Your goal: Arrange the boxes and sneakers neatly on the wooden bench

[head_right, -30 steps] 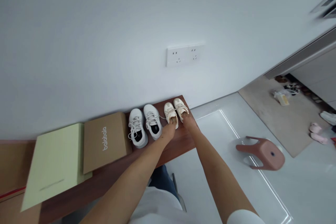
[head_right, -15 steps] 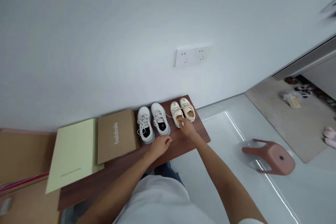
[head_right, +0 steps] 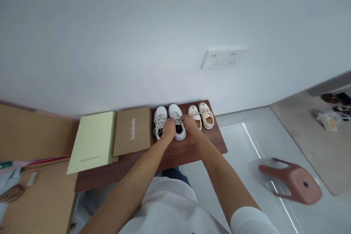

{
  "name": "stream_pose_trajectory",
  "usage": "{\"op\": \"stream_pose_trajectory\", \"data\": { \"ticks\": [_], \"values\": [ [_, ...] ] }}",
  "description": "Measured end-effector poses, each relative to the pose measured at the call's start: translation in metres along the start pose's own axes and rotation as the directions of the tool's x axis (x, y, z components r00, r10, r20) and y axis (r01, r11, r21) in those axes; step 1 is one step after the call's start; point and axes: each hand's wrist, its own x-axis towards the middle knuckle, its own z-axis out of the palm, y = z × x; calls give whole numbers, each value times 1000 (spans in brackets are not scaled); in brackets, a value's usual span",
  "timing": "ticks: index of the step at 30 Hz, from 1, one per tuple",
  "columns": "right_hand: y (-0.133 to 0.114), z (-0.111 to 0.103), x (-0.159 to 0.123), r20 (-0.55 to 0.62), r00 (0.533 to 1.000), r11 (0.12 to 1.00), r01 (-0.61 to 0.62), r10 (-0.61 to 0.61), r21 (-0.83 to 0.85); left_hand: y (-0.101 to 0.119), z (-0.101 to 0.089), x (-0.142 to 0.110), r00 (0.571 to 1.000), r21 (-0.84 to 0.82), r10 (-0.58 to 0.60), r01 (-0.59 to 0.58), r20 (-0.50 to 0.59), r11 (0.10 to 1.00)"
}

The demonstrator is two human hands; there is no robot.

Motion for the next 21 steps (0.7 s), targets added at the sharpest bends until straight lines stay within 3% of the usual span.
{"op": "stream_pose_trajectory", "data": {
  "ticks": [3,6,9,12,21],
  "values": [
    [6,-3,-1,-24,1000,1000,-7,7,20,-17,-10,6,1000,-45,4,-4,-18,999],
    [9,-6,-3,-33,999,999,17,-15,52,-33,-21,14,998,-228,31,-43,-52,973],
    [8,-7,-4,-49,999,995,28,-23,99,-43,-32,20,998,-475,39,-57,-48,878],
    [6,-8,-3,-91,996,984,19,-2,179,-50,-38,23,999,-589,36,-26,5,808],
    [4,-24,7,-180,970,858,-50,164,512,-63,-39,26,992,-255,126,-121,4,959]
  ]
}}
